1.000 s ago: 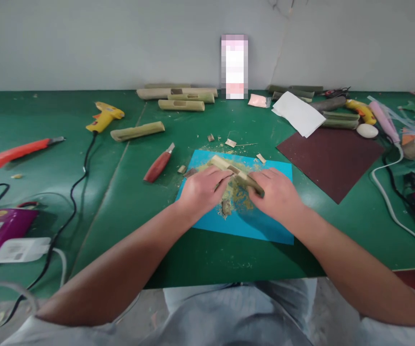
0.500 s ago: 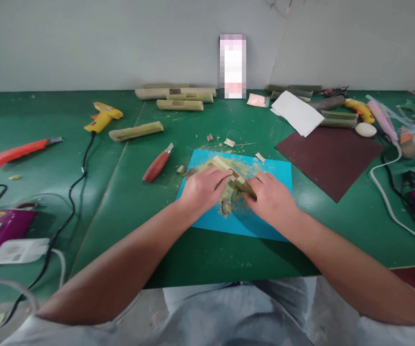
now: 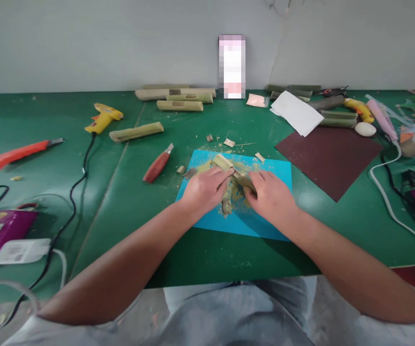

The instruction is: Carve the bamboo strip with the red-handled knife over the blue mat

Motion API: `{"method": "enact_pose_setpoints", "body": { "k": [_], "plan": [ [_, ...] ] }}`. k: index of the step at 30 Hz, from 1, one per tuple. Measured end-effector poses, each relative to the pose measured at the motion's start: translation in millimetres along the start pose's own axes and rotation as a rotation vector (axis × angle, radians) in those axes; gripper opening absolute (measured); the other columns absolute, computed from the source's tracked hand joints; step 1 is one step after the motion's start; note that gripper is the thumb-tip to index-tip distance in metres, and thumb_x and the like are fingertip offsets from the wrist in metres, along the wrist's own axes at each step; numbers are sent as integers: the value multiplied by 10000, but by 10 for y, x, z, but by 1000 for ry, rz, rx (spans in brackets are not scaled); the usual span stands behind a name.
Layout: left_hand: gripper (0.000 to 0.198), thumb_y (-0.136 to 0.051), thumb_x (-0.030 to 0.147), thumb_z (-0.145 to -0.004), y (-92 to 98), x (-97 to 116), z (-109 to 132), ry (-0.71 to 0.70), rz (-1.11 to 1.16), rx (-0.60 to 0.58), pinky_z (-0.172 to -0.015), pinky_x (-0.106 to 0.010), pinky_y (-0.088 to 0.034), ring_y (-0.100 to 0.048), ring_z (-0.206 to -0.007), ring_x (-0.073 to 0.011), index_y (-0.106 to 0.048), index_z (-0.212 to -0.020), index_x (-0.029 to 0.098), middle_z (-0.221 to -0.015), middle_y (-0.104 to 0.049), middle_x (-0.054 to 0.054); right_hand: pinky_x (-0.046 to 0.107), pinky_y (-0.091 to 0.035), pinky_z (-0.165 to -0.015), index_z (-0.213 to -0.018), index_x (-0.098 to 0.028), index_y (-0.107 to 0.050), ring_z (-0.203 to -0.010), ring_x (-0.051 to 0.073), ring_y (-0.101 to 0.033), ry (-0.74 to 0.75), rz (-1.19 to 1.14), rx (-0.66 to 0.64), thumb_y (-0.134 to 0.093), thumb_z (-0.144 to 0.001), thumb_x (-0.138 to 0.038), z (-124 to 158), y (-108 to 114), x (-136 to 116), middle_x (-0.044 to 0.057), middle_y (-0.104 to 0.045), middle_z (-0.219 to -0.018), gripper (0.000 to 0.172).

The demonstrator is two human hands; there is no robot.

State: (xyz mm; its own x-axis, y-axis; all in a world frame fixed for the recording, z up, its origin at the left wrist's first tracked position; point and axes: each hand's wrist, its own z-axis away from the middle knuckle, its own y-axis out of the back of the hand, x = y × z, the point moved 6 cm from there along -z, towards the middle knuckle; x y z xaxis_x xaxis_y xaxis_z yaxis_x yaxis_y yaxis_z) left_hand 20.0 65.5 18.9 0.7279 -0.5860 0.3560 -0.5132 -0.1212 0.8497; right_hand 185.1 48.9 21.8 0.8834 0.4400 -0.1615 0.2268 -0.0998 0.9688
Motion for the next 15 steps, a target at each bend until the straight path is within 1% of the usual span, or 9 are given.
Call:
{"method": "enact_pose_setpoints", "body": {
  "k": [4,10,15],
  "plan": [
    [348,-483,236,-1051,2,-8,4,1,0,-3,-857,-320,-622,-758,-986,-207,-719,-1292,148,-1099,-789,-102,384,-485,-800,-960,-123,-714,-935,275,-648,23,34,-30,-505,-1010,-218,-8,2,-14,144,-714,-936,235],
    [358,-476,261,-1061,-32,-9,-19,-18,-5,7,-847,-326,-630,-758,-972,-208,-713,-1303,148,-1091,-785,-109,388,-504,-848,-1046,-95,-727,-989,288,-660,28,94,-90,-582,-1006,-245,-30,7,-35,154,-727,-982,212],
    [333,-495,280,-1059,-52,-39,-35,-2,7,28,-861,-322,-627,-752,-984,-199,-731,-1270,177,-1093,-784,-91,379,-497,-824,-1032,-106,-724,-1000,286,-649,30,81,-89,-575,-1008,-228,-38,3,-47,149,-718,-989,194]
  ]
}}
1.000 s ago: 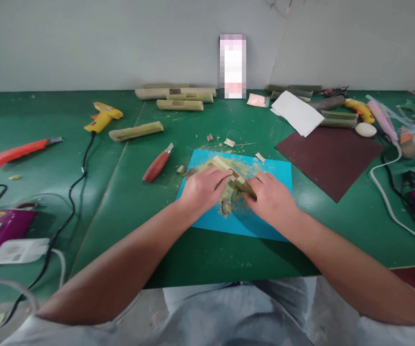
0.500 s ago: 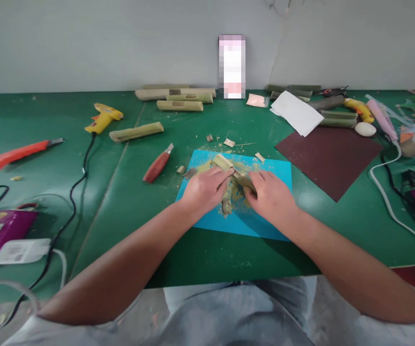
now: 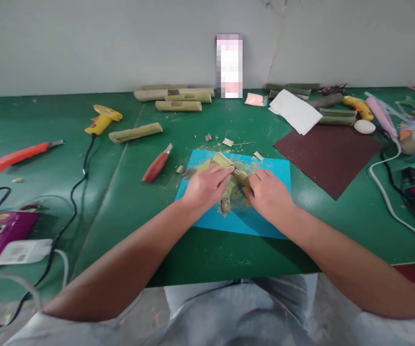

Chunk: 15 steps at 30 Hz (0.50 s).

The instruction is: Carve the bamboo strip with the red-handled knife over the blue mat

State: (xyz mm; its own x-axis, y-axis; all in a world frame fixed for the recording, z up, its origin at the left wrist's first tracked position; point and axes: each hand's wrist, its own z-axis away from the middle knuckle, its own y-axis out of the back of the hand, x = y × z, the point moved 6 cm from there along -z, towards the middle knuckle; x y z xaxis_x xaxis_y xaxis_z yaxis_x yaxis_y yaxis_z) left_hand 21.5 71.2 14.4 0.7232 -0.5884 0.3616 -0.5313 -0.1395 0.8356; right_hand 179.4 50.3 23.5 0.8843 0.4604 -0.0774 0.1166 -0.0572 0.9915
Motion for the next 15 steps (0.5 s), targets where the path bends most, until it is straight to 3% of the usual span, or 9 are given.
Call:
{"method": "enact_pose_setpoints", "body": {
  "k": [9,15],
  "plan": [
    [353,-466,290,-1071,-117,-66,-58,14,-18,-31,-860,-339,-629,-738,-997,-204,-718,-1299,192,-1113,-761,-103,377,-485,-820,-999,-107,-726,-966,277,-634,27,-15,44,-569,-1004,-218,-5,-40,16,145,-712,-961,193],
    [395,-413,299,-1083,-89,-49,-20,-30,-39,-39,-827,-329,-624,-735,-972,-207,-704,-1315,166,-1089,-756,-109,372,-491,-810,-966,-100,-723,-945,279,-643,15,-26,49,-607,-993,-242,-14,-34,51,144,-710,-933,185]
  ]
}}
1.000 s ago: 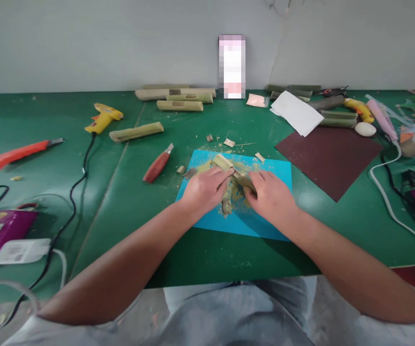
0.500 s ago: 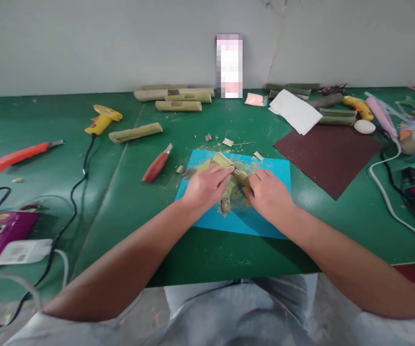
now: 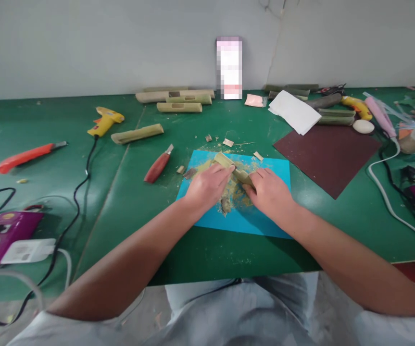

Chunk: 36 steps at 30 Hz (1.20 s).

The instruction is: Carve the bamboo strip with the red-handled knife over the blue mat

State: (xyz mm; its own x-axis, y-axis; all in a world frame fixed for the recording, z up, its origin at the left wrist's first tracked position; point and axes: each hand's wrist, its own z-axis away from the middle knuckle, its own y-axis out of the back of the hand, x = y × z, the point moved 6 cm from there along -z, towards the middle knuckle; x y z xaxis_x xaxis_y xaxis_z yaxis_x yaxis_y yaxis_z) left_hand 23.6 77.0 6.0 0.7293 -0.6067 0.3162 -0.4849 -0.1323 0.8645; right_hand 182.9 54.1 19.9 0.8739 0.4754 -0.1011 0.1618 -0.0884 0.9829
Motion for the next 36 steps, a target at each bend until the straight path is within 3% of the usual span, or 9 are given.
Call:
{"method": "enact_pose_setpoints", "body": {
  "k": [12,17,23,28,32,36],
  "plan": [
    [398,-392,280,-1089,-11,29,-19,26,-36,-26,-865,-303,-614,-724,-984,-183,-695,-1322,168,-1084,-748,-97,382,-468,-798,-973,-109,-711,-942,282,-627,22,-7,21,-559,-1004,-218,6,-27,-24,148,-703,-940,190],
    [389,-404,267,-1085,-54,22,-51,72,-27,-102,-905,-302,-603,-714,-1005,-179,-680,-1345,183,-1089,-739,-89,397,-474,-799,-949,-116,-702,-936,286,-629,-11,-48,37,-565,-992,-213,10,-36,-9,148,-703,-942,173],
    [393,-405,287,-1072,-51,7,-39,56,8,-54,-832,-360,-625,-713,-939,-215,-710,-1304,201,-1033,-739,-106,398,-470,-817,-982,-109,-702,-955,287,-634,25,-5,18,-549,-976,-154,13,-38,-32,148,-704,-966,160],
    [418,-390,296,-1076,-53,19,-34,58,51,-57,-833,-365,-620,-721,-931,-229,-697,-1333,174,-1025,-735,-117,380,-468,-800,-944,-125,-698,-935,271,-626,-53,-37,27,-574,-995,-239,14,-22,-2,136,-698,-949,176],
    [404,-400,285,-1070,-47,22,-37,68,47,-55,-851,-379,-625,-723,-957,-229,-709,-1302,169,-1053,-735,-121,395,-467,-826,-1019,-113,-711,-997,288,-634,-7,23,-14,-542,-986,-147,10,-23,-65,155,-709,-1008,175],
    [419,-383,292,-1078,-43,38,-26,57,49,-61,-852,-344,-621,-719,-960,-210,-687,-1340,171,-1051,-743,-111,375,-474,-805,-969,-112,-704,-972,278,-635,-84,-45,-22,-598,-996,-262,1,-17,-8,146,-701,-983,185]
  ]
}}
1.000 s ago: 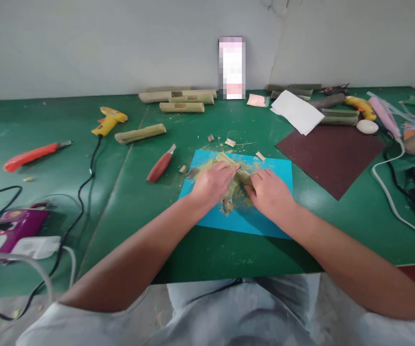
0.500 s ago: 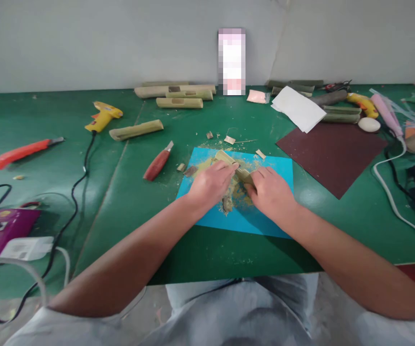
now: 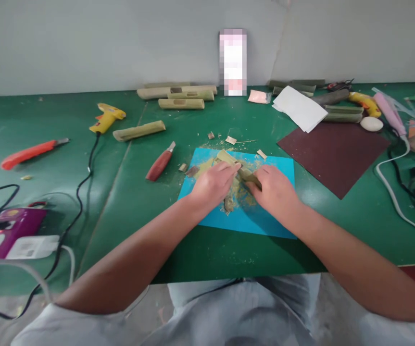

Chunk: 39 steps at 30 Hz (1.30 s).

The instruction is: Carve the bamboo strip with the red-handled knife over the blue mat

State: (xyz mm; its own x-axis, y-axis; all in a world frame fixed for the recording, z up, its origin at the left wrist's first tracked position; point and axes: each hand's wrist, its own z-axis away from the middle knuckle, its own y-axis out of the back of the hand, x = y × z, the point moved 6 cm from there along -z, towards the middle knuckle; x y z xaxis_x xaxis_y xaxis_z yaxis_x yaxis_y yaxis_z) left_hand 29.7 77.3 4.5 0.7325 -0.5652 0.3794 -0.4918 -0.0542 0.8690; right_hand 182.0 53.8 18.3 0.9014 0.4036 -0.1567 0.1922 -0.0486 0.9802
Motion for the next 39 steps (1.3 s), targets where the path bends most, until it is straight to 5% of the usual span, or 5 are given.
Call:
{"method": "enact_pose_setpoints", "body": {
  "k": [14,18,23,27,39],
  "plan": [
    [392,-397,288,-1073,5,-1,13,-12,-21,19,-876,-337,-623,-725,-990,-202,-700,-1306,200,-1075,-752,-92,387,-464,-821,-1053,-112,-702,-1009,292,-626,59,63,-23,-512,-965,-91,-3,9,-79,165,-705,-1027,210],
    [393,-408,269,-1071,-7,13,13,-21,-13,16,-858,-330,-626,-728,-969,-196,-684,-1337,183,-1067,-751,-97,382,-477,-813,-1016,-109,-697,-1001,289,-636,-26,-3,-50,-548,-1013,-243,-9,16,-25,162,-699,-1008,201],
    [395,-396,291,-1080,-12,8,10,-25,-9,30,-872,-343,-626,-727,-985,-204,-704,-1298,174,-1082,-749,-103,394,-472,-821,-1076,-109,-701,-1034,301,-637,52,75,-47,-501,-972,-90,-9,3,-88,166,-706,-1045,226],
    [415,-388,301,-1083,-14,17,24,-36,0,22,-825,-350,-626,-725,-938,-213,-684,-1331,148,-1050,-746,-118,387,-472,-810,-1000,-121,-696,-998,294,-634,7,12,-21,-544,-1008,-226,-14,7,-44,156,-698,-1000,185],
    [406,-384,300,-1089,-22,37,19,-28,4,6,-876,-341,-620,-729,-985,-206,-696,-1312,168,-1071,-746,-104,388,-445,-803,-1037,-111,-695,-980,290,-614,65,54,-19,-493,-991,-126,-12,-12,-70,160,-695,-998,209]
  ]
}}
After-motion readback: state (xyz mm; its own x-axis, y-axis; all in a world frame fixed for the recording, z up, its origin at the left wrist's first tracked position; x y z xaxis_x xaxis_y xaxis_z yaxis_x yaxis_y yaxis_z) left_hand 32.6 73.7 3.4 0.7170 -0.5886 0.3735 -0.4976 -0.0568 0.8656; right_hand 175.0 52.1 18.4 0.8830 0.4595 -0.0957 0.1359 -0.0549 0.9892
